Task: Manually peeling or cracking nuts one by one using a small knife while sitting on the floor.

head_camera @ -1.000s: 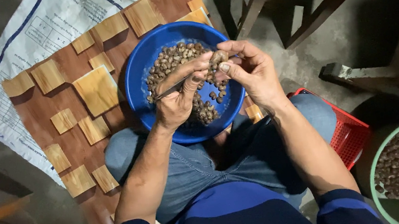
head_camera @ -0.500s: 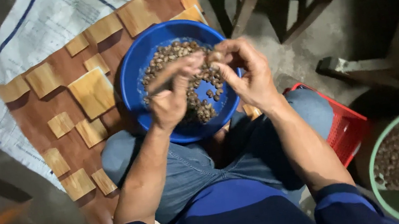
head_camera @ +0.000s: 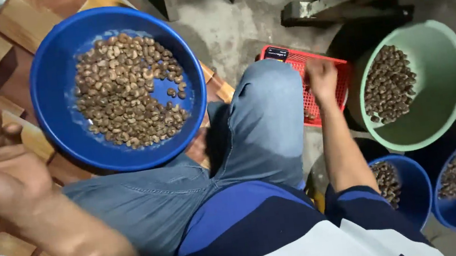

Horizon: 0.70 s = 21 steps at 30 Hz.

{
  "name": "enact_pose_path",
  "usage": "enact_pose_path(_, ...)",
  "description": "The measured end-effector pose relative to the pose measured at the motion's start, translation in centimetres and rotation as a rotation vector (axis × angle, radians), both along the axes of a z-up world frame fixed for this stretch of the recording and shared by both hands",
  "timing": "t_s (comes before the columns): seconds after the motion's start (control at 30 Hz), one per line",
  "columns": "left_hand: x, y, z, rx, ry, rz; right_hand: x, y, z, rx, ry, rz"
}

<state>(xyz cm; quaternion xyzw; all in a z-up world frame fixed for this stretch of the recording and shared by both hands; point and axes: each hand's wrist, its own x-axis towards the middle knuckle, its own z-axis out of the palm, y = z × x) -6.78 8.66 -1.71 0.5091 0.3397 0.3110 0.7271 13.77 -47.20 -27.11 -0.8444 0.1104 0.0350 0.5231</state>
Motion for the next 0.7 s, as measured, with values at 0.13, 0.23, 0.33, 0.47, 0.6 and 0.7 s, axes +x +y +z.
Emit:
enact_pose_path(0.13, -1.5, 1.4, -1.6, -0.022, -0.044, -0.027, -6.8, -2.9, -4.1, -0.304, 0.288, -0.065)
enact_pose_path(0.23, -0.3, 0.6, -1.0, -0.05, -0.061, -0.054, -7.8, -2.3, -3.7, -0.413, 0.392, -0.044)
enact_pose_path(0.33, 0.4, 0.2, -1.1, -0.003, -0.026, -0.072, -6.7, -1.6, -4.4, -0.535, 0.171, 0.091)
enact_pose_path(0.47, 0.7, 0.5, -2.0, -0.05, -0.001, -0.069, -3.4, 1.7, -0.6, -0.556, -0.199, 0.388)
enact_pose_path(0.6, 0.8, 0.2, -1.9, -0.046, 0.022, -0.072, 0.6, 3.3, -1.3, -0.751, -0.204, 0.599)
enact_pose_path(0.7, 0.6, -0.1, -1.5, -0.019, -0.006, -0.098, 2.7, 4.4, -2.7, -0.871, -0.083, 0.693)
